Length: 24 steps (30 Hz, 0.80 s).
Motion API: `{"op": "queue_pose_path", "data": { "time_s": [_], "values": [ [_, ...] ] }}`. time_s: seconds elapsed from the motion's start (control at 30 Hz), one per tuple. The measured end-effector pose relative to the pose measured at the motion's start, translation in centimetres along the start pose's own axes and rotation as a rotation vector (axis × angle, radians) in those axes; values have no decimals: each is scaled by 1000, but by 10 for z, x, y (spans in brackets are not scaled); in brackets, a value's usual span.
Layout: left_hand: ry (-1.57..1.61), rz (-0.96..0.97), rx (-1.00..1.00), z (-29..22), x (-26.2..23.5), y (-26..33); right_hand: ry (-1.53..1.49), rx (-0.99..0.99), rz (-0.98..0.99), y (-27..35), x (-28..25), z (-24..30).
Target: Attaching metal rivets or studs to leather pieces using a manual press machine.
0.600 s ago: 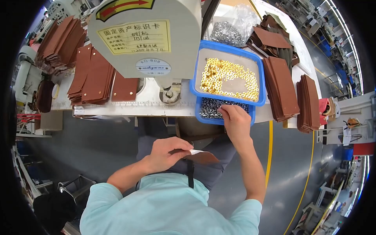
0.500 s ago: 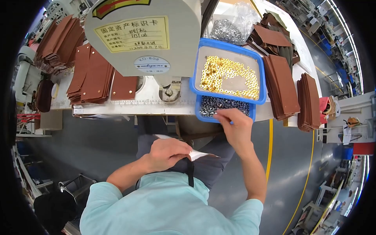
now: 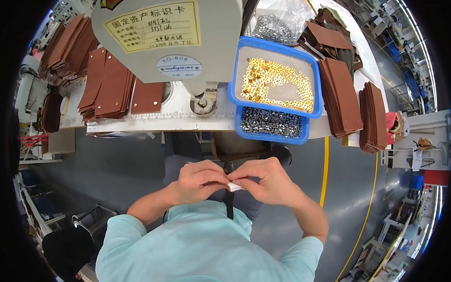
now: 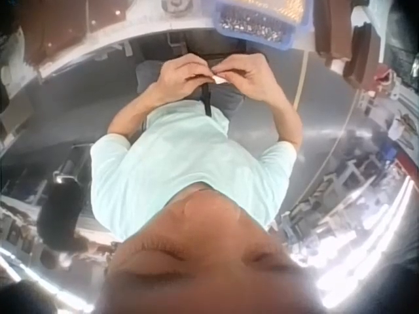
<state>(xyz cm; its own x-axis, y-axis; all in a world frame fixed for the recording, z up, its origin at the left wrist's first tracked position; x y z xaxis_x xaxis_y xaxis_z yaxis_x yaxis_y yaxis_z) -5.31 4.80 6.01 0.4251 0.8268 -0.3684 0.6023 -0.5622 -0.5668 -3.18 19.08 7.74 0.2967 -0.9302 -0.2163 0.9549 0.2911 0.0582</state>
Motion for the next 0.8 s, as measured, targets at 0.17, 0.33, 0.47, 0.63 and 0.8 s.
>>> {"op": "queue_pose_path", "data": {
  "time_s": [0.17,0.33,0.47,0.63,0.8],
  "values": [
    [57,90,-133,4,2,1,-12,105,15,-1,4,-1],
    [103,107,-189,7,2,0,66,16,5,2,5,6],
    [164,91,-252,12,3,4,191,-98,21,3,8,19],
    [235,146,-365,18,11,7,237,-346,-93,11,10,35],
    [256,169,-456,17,15,20,252,-404,-59,14,9,26]
  ]
}}
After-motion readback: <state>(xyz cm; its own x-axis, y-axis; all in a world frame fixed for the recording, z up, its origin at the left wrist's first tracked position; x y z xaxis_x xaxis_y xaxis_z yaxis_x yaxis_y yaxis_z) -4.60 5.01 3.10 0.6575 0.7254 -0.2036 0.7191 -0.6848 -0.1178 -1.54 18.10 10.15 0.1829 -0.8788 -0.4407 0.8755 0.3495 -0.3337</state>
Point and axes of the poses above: each hand's wrist, its own y-axis away from the middle knuckle, its own x-axis out of the palm, z = x × y, the point moved 9 cm from there along -y, towards the middle knuckle, and after that the axes turned 11 degrees about -y, right-handed, at the moved point
